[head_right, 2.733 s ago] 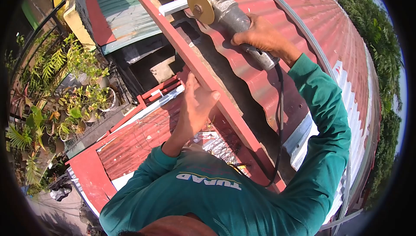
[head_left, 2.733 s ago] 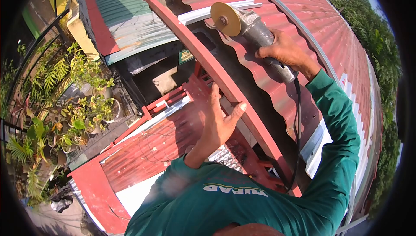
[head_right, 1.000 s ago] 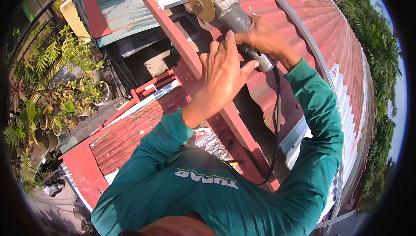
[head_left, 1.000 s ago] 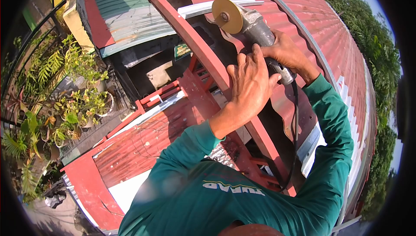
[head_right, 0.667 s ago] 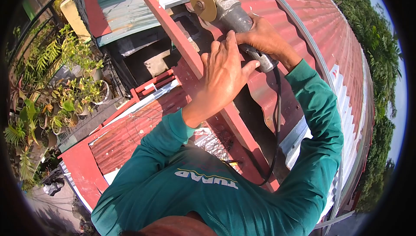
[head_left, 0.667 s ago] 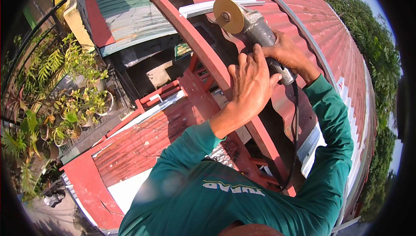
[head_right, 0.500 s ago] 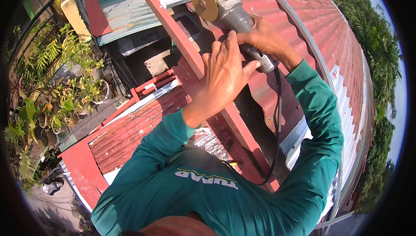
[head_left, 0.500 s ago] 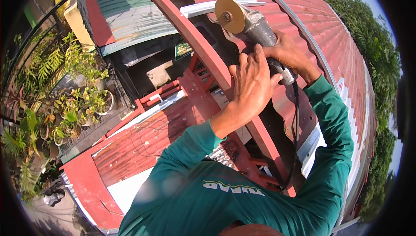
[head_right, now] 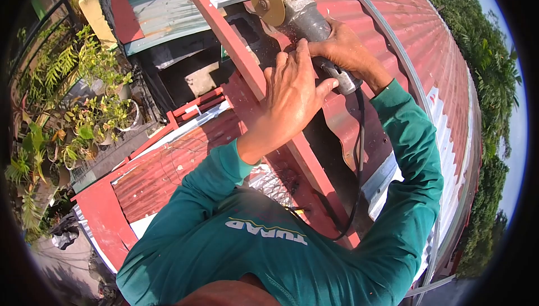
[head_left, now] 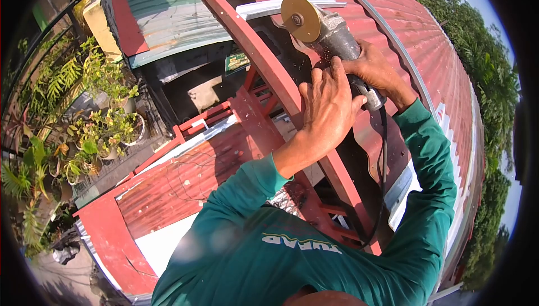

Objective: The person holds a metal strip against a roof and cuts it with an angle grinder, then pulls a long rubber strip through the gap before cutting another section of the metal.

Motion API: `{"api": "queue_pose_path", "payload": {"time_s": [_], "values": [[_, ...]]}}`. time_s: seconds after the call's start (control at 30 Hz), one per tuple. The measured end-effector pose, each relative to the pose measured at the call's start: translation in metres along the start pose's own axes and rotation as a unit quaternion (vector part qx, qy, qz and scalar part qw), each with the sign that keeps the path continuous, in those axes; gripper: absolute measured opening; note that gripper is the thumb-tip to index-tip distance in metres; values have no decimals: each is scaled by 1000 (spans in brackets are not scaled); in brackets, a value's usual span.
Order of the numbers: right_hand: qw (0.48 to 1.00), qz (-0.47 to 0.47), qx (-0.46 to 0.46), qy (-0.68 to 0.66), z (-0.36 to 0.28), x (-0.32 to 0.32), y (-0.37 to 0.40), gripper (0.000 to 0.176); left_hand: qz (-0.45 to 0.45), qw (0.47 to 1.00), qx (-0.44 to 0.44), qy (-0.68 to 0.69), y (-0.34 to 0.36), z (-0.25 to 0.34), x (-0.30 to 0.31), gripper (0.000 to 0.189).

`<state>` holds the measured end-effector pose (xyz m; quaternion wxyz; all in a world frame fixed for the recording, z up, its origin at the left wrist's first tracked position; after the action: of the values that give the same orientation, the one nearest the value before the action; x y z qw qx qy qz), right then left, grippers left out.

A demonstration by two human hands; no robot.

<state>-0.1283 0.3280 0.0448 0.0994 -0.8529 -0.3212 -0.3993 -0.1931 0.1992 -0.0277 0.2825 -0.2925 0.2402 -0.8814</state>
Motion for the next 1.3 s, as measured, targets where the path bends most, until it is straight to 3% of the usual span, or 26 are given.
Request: {"api": "queue_pose_path", "payload": {"time_s": [0.4, 1.3], "values": [[1000, 15, 5, 5, -2, -1, 3, 65, 5, 1000, -4, -2, 0, 1, 1, 90], [1000, 5, -8, 26, -7, 0, 4, 70, -2, 1000, 8, -2, 1, 1, -1, 90]]}}
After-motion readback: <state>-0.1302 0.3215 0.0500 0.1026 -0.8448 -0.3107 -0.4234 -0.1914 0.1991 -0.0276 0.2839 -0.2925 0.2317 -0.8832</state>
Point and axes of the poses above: each hand's wrist, its own y-axis away from the middle knuckle, its own x-axis out of the back of the hand, z = x × y, the point moved 4 cm from there along -y, towards the middle knuckle, and after that the axes turned 2 degrees about -x, right-handed, at the moved point
